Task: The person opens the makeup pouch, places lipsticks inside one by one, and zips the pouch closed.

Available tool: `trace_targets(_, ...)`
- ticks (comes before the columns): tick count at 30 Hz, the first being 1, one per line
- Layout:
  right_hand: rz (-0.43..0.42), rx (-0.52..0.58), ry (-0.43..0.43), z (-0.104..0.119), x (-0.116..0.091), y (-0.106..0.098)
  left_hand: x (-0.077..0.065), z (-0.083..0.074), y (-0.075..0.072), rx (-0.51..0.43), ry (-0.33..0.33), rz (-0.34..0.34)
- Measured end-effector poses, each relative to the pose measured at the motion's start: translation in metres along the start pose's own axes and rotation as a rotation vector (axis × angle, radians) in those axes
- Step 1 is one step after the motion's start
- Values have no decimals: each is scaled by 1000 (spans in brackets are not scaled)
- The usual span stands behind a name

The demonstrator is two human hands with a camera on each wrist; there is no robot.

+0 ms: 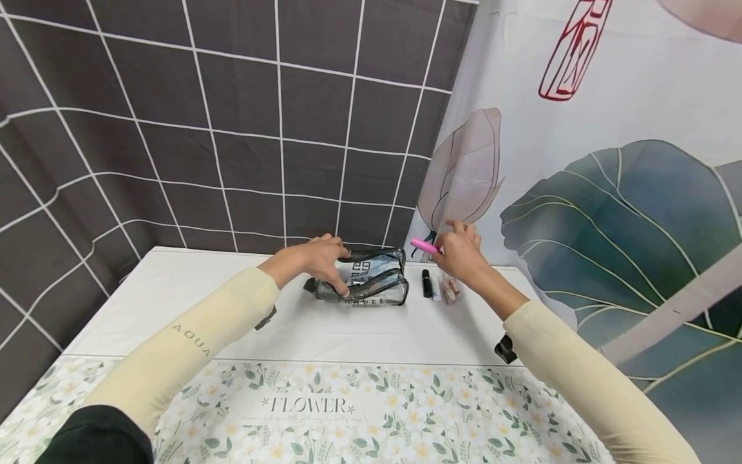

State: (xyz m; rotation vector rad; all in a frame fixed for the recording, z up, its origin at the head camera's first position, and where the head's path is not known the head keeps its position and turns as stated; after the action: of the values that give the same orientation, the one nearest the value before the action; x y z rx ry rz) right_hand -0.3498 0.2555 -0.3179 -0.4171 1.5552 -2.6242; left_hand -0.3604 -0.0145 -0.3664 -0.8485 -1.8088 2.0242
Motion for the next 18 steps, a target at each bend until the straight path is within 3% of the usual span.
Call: trace_targets(18,8,67,-128,43,4,9,-5,-1,-3,-23,-5,3)
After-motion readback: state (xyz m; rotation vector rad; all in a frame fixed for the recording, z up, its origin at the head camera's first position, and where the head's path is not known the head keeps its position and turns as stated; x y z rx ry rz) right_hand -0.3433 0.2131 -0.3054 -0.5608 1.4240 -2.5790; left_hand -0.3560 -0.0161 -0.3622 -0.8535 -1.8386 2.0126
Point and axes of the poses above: each hand's wrist, its own x-axis towards the middle knuckle, its own y-axis out of the palm, z = x × y, the point moved 8 cm from there along x, towards the middle knuckle, and after that the axes turned 15 degrees about x, right-handed, at the moved point
